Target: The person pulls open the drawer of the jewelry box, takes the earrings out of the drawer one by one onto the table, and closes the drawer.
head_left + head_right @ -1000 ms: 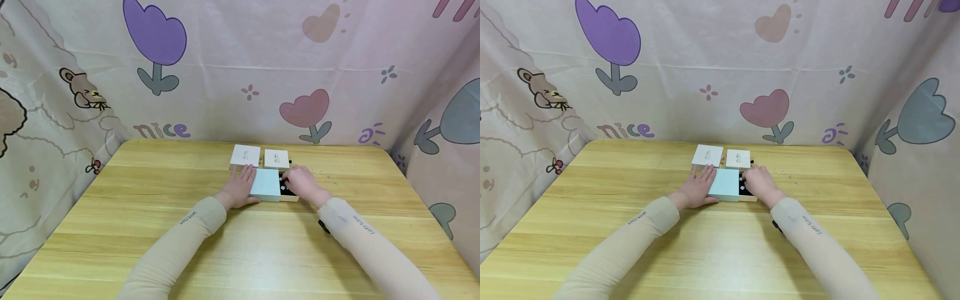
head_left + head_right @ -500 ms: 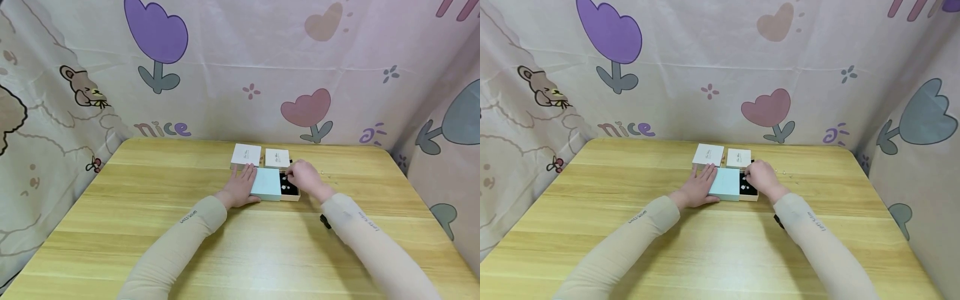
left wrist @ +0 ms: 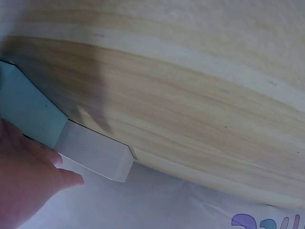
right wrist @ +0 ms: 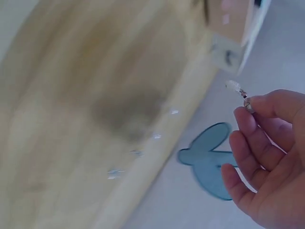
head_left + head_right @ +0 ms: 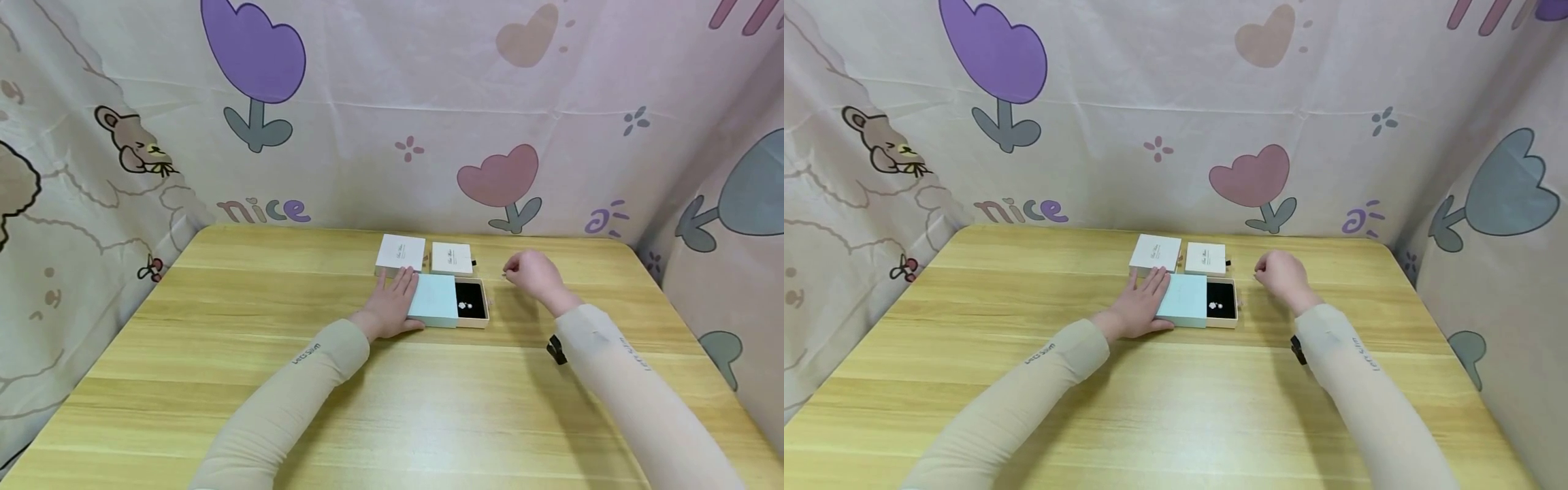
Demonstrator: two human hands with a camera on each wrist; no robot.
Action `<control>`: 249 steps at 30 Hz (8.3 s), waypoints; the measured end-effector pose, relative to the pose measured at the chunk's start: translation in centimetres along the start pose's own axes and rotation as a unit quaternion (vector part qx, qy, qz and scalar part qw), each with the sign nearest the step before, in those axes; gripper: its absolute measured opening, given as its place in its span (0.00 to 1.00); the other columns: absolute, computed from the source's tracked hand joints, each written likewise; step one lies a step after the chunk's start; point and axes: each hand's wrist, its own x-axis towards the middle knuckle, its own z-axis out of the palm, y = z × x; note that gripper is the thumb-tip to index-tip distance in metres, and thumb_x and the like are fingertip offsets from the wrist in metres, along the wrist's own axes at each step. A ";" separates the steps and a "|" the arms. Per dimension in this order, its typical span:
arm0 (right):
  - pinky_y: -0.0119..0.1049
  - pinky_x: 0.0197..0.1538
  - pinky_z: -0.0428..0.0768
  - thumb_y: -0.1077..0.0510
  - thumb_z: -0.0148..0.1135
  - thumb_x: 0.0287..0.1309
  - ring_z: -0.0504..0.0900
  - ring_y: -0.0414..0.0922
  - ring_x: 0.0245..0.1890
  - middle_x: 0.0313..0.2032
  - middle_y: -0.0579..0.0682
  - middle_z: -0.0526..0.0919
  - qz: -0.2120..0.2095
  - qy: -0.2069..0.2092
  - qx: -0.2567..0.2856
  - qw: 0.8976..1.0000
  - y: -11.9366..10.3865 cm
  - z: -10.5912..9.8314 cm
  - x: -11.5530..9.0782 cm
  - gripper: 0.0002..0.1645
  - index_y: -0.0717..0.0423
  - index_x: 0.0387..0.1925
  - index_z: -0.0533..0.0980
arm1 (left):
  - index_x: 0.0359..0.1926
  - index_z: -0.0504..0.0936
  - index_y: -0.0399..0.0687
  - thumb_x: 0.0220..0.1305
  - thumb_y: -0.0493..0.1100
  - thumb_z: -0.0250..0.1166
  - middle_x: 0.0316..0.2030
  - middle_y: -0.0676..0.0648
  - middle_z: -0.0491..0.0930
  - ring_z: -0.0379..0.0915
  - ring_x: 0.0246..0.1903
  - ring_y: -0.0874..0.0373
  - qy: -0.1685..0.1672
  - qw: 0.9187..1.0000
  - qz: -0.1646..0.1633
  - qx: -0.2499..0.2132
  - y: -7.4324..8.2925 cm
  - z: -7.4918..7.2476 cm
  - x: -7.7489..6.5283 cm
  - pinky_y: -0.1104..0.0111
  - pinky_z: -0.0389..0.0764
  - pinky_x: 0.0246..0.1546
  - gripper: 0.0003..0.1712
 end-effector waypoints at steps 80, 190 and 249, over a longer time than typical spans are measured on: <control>0.44 0.38 0.72 0.65 0.62 0.47 0.83 0.50 0.36 0.32 0.47 0.87 -0.163 -0.009 -0.152 0.975 -5.2 4.7 -2.5 0.07 0.52 0.27 0.84 | 0.73 0.39 0.38 0.60 0.72 0.48 0.74 0.40 0.36 0.31 0.74 0.48 0.006 1.000 -0.008 -0.003 0.4 0.0 -0.2 0.43 0.36 0.69 0.56; 0.57 0.69 0.53 0.43 0.72 0.42 0.53 0.64 0.69 0.70 0.66 0.52 -0.103 -0.205 0.070 0.971 -0.3 2.9 -2.8 0.65 0.68 0.70 0.47 | 0.73 0.33 0.40 0.63 0.73 0.39 0.74 0.43 0.29 0.24 0.73 0.52 -0.003 0.994 0.047 -0.096 -1.2 0.6 -1.5 0.48 0.33 0.71 0.54; 0.50 0.64 0.68 0.47 0.73 0.42 0.72 0.54 0.59 0.63 0.63 0.68 -0.123 -0.195 0.094 0.969 -4.8 4.6 -1.8 0.65 0.66 0.71 0.44 | 0.73 0.37 0.39 0.64 0.72 0.37 0.74 0.41 0.33 0.28 0.74 0.50 -0.005 0.999 0.037 -0.030 -0.8 0.5 -1.2 0.46 0.36 0.71 0.52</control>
